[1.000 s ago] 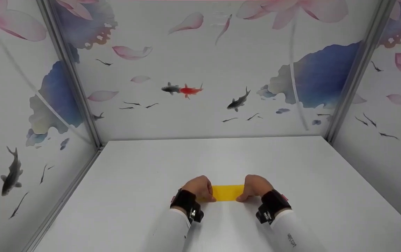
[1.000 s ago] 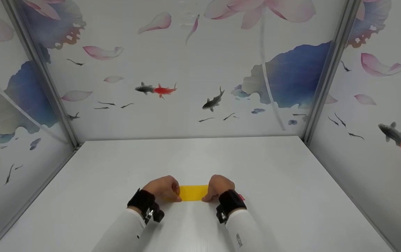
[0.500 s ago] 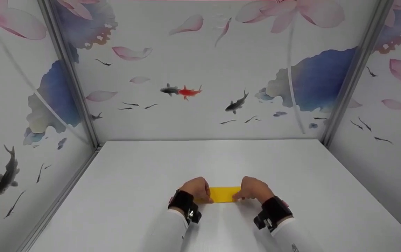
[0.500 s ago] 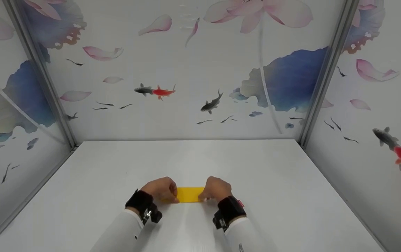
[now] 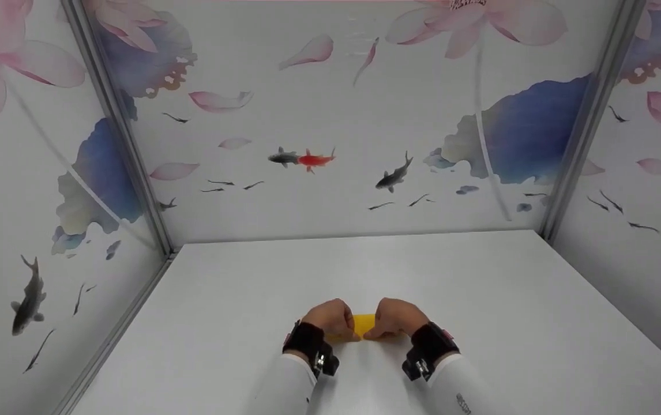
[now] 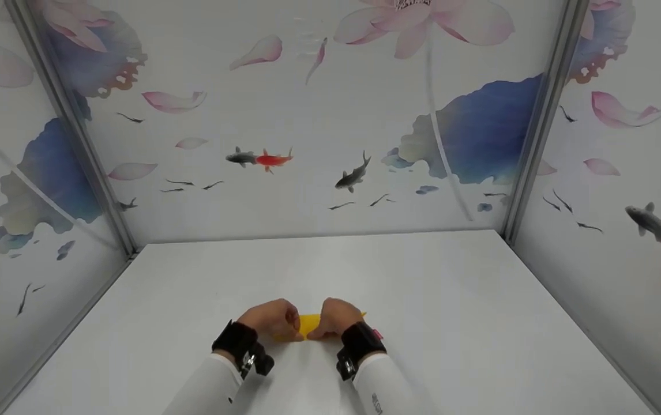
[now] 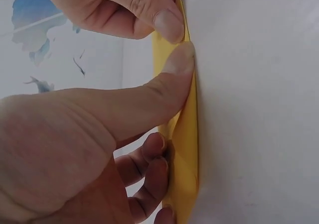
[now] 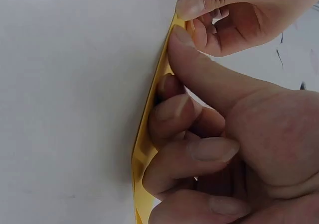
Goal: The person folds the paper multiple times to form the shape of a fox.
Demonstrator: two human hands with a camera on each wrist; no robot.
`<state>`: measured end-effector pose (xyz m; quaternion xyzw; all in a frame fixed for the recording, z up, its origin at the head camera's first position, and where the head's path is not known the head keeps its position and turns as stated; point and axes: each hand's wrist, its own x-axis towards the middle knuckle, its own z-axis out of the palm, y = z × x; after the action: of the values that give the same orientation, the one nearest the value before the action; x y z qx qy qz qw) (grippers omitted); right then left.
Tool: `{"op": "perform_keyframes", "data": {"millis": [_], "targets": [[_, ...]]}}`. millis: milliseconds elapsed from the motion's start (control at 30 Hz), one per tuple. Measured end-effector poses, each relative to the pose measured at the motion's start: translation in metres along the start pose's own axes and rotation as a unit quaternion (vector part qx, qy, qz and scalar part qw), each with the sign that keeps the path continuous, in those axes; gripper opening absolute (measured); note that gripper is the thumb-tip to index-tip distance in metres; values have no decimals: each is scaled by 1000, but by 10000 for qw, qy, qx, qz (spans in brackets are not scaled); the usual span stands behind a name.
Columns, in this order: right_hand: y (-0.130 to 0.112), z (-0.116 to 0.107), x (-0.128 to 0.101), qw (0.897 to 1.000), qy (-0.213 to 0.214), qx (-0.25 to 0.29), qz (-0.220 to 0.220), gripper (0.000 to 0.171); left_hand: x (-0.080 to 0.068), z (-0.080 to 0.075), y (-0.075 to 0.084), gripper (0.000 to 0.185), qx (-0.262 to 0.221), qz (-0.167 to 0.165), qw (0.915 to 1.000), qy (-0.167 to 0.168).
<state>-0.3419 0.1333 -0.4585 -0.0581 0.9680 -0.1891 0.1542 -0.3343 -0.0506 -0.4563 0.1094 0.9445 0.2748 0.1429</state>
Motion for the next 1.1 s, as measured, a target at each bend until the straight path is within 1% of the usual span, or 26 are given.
{"op": "perform_keyframes", "data": {"millis": [133,267,400,567,700,867,1000,1100], "targets": [[2,-1,-2,9998,129,48,-138,35,2,1,1,22,-28,-126,9999,37],[-2,-3,-6,9996,244,72,-112,33,3,-1,4,23,-37,-186,9998,87],[-3,-3,-9,9996,280,-6,-37,36,4,-1,3,25,21,-99,9998,156],[-2,1,-10,9996,185,-205,-31,34,4,4,-4,26,-18,46,9999,137],[-3,1,-12,9996,156,-239,-39,34,5,5,-10,25,-97,59,9999,111],[-4,0,-14,9995,146,-292,35,37,5,4,-12,25,-112,62,9999,37],[-5,0,-13,9994,136,-309,107,37,3,0,-12,24,-73,68,9999,28],[-4,0,-12,9994,138,-306,107,38,2,-2,-15,25,30,173,9998,112]]}}
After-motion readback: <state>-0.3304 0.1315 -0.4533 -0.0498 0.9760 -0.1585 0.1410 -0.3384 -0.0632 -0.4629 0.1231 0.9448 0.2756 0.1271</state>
